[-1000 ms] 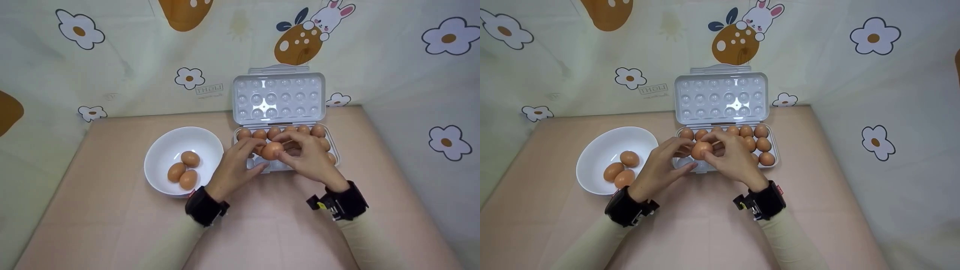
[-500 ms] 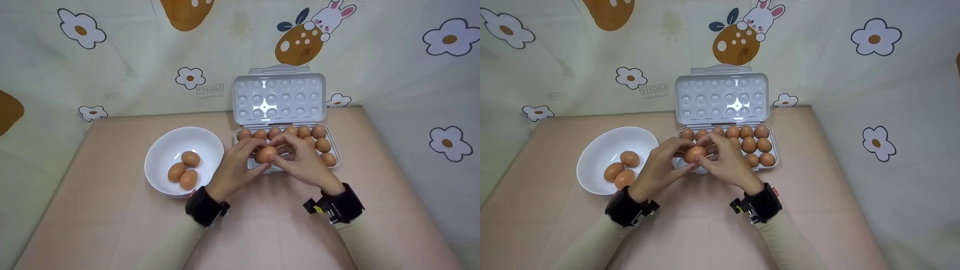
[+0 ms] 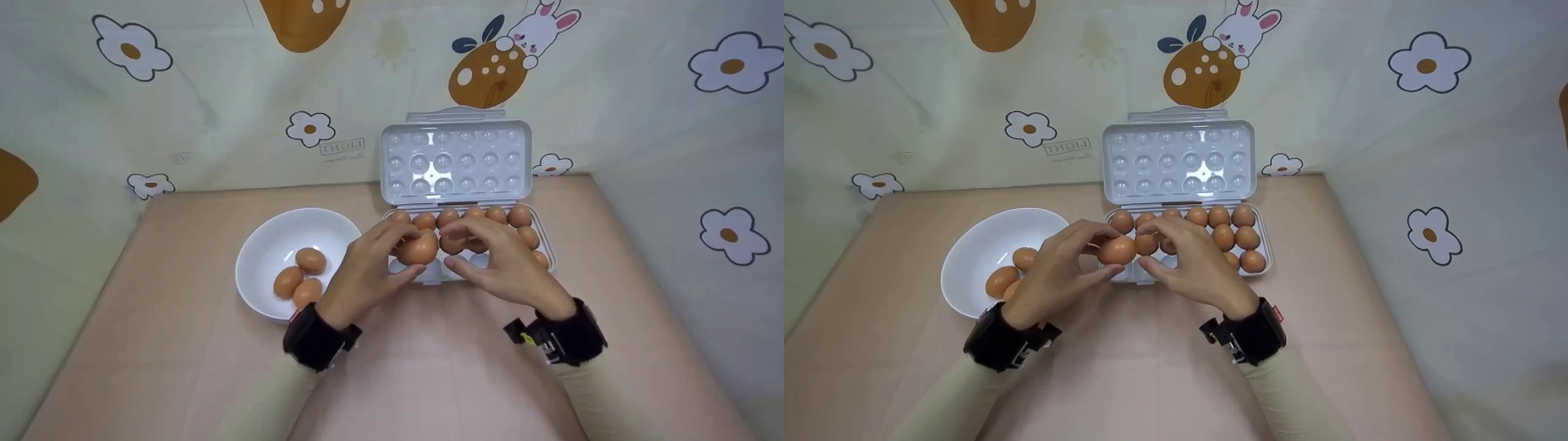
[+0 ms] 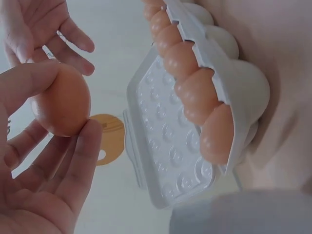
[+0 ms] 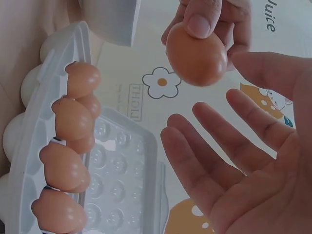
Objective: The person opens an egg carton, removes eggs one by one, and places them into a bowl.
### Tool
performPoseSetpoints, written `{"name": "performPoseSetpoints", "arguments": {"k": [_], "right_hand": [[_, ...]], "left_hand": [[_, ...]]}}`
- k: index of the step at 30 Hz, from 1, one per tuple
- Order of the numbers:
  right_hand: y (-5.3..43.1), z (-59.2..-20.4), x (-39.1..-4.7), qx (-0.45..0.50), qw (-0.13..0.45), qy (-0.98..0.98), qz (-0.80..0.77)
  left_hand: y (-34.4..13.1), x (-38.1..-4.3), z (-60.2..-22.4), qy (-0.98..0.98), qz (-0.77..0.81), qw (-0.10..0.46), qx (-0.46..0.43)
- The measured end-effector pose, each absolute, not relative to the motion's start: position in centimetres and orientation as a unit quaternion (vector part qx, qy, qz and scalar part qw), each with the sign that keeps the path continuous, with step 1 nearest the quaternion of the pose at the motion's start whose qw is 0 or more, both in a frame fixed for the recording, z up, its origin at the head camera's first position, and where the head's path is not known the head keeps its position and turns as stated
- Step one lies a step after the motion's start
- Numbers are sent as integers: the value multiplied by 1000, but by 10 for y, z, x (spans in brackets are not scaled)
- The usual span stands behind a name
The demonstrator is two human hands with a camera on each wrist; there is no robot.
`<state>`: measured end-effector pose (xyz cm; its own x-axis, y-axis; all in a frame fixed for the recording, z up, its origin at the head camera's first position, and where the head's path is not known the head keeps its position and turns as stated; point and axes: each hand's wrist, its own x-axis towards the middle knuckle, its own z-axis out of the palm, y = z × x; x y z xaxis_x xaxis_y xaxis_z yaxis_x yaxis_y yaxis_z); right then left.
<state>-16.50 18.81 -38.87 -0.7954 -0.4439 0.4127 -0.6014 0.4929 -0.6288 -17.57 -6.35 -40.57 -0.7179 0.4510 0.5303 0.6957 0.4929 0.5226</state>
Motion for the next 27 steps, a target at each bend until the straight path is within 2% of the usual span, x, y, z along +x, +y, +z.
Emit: {"name": "performPoseSetpoints", "arguments": {"k": [14,19,27], "right_hand": [[211,-398,-172,354,188,-884,242],[218,-405,-175,352,224,-886,201],[222,-411,-179,347,216,-896,171]], "left_hand": [[-121,-182,-367,-880,-318,149,-320],[-140,-188,-354,-903,-287,116,-296],[-168,-207,-349,-929,-248,66,-266]]}}
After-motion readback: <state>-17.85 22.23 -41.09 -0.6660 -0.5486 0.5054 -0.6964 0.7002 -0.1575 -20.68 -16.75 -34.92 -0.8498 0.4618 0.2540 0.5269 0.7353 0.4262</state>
